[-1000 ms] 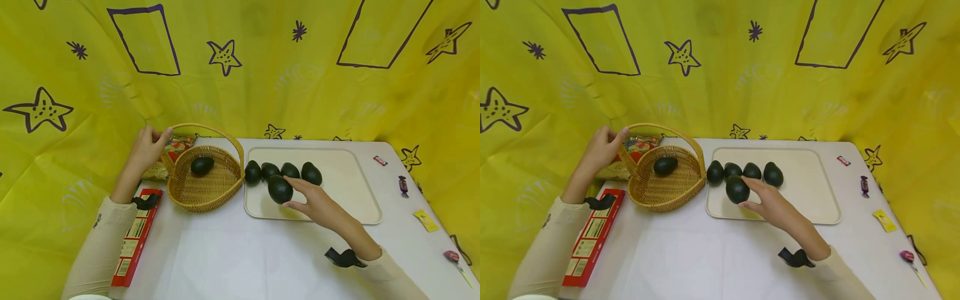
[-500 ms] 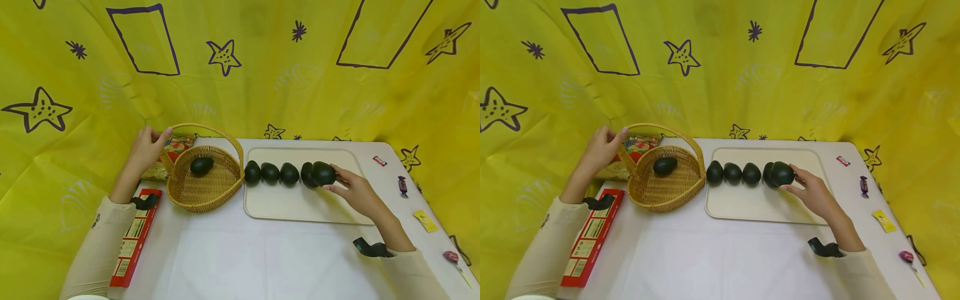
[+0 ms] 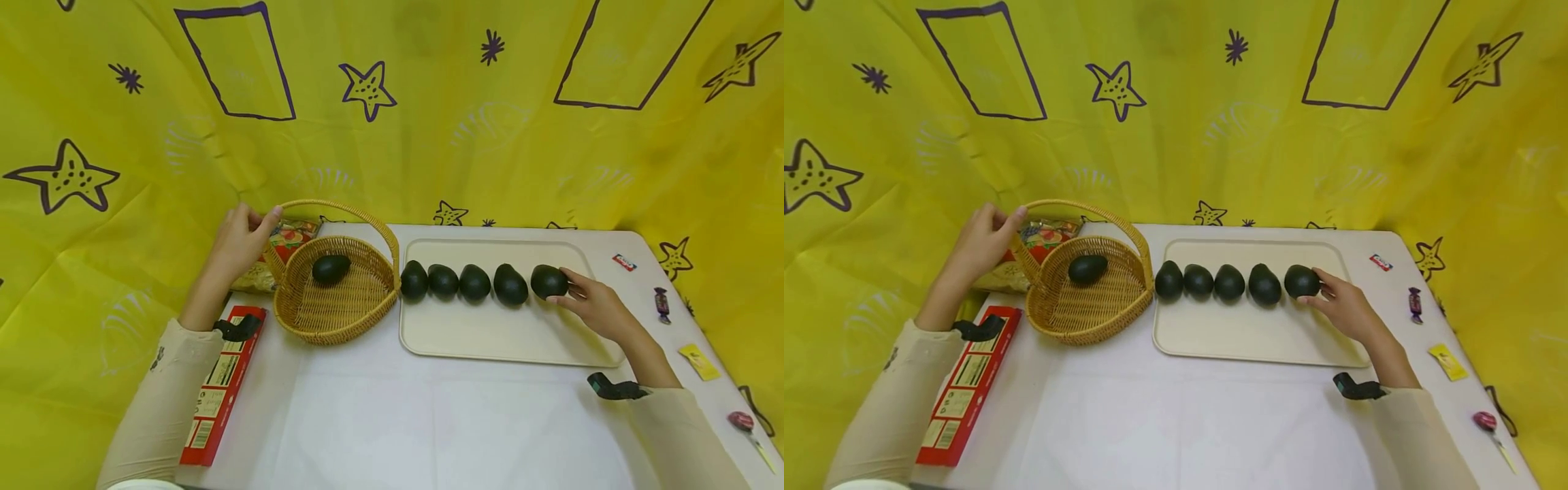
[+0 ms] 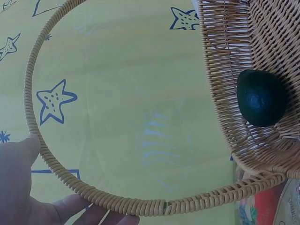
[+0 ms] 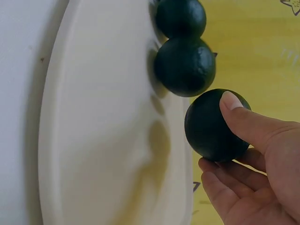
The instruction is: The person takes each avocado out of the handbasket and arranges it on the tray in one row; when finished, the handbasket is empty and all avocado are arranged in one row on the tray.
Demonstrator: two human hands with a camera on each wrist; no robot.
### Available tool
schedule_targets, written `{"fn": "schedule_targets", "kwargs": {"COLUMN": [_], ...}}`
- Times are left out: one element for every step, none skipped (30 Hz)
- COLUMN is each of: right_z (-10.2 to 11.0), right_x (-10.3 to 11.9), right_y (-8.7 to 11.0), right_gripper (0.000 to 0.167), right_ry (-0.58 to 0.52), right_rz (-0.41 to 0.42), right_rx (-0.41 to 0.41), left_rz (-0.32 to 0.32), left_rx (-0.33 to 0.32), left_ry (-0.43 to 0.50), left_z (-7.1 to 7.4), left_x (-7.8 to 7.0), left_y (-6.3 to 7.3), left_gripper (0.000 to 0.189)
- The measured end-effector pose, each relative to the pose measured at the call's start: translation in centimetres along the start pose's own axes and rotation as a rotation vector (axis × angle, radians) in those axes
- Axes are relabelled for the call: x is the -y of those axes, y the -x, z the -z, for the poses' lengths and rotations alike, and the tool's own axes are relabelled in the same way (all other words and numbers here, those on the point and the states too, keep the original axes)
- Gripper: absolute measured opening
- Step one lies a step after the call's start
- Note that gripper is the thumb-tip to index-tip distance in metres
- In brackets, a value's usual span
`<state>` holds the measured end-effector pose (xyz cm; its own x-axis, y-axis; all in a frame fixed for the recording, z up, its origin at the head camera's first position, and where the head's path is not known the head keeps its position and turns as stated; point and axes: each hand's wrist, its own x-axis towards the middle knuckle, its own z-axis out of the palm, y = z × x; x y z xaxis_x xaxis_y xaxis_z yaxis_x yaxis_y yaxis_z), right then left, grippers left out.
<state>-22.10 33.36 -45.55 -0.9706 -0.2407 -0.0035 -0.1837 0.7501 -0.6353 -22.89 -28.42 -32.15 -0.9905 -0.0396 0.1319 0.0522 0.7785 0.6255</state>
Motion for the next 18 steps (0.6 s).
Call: {"fn": "schedule_targets", "kwargs": {"right_z": [-0.1,-0.2,-0.3,-0.5,-0.6,-0.7,-0.8,-0.9,-1.0,-1.1,-1.2,-1.2,-1.3,-1.3,-1.3,-1.4,-1.4,-1.4], "right_x": [-0.2,-0.4,-0.6,-0.7,-0.9,-1.1,-1.3,-1.5,-1.7,-1.8,-1.8,-1.9,-2.0,-2.0,-1.9,-1.9,-1.8,-1.8], "right_y": [-0.1,-0.3,-0.4,-0.6,-0.7,-0.8,-0.9,-1.0,-1.1,-1.1,-1.2,-1.2,-1.2,-1.3,-1.3,-1.3,-1.3,-1.4], "right_gripper": [0.08,0.079,0.079,0.079,0.079,0.079,0.08,0.08,0.081,0.081,0.082,0.082,0.083,0.083,0.083,0.083,0.082,0.082], "right_ry": [-0.004,-0.008,-0.011,-0.019,-0.025,-0.028,-0.031,-0.032,-0.034,-0.039,-0.042,-0.044,-0.049,-0.057,-0.061,-0.069,-0.073,-0.078], "right_rz": [-0.001,-0.002,-0.004,-0.007,-0.011,-0.016,-0.022,-0.025,-0.028,-0.032,-0.036,-0.038,-0.041,-0.042,-0.042,-0.042,-0.042,-0.039], "right_rx": [0.004,0.009,0.014,0.019,0.024,0.028,0.034,0.038,0.043,0.046,0.05,0.054,0.059,0.063,0.067,0.069,0.072,0.074], "left_rz": [0.001,-0.001,-0.003,-0.005,-0.009,-0.014,-0.019,-0.025,-0.029,-0.033,-0.036,-0.038,-0.038,-0.04,-0.043,-0.047,-0.048,-0.047], "left_rx": [0.0,-0.001,-0.002,-0.004,-0.008,-0.011,-0.014,-0.017,-0.02,-0.021,-0.023,-0.023,-0.023,-0.024,-0.028,-0.031,-0.033,-0.034], "left_ry": [0.002,0.005,0.008,0.009,0.01,0.012,0.014,0.014,0.015,0.017,0.018,0.02,0.022,0.022,0.022,0.02,0.019,0.019], "left_z": [0.0,0.0,0.0,0.0,0.0,0.0,0.0,0.0,0.0,0.0,0.0,0.0,0.0,0.0,-0.1,-0.1,-0.1,-0.1], "left_x": [0.0,0.0,0.0,0.0,0.0,0.0,0.0,0.0,0.0,0.0,0.0,0.1,0.1,0.1,0.2,0.2,0.2,0.2], "left_y": [0.0,0.0,0.0,0.0,0.0,-0.1,-0.1,-0.1,-0.2,-0.2,-0.3,-0.4,-0.4,-0.4,-0.5,-0.5,-0.5,-0.5], "left_gripper": [0.076,0.076,0.076,0.076,0.075,0.074,0.073,0.072,0.072,0.072,0.071,0.071,0.071,0.071,0.071,0.07,0.07,0.07]}}
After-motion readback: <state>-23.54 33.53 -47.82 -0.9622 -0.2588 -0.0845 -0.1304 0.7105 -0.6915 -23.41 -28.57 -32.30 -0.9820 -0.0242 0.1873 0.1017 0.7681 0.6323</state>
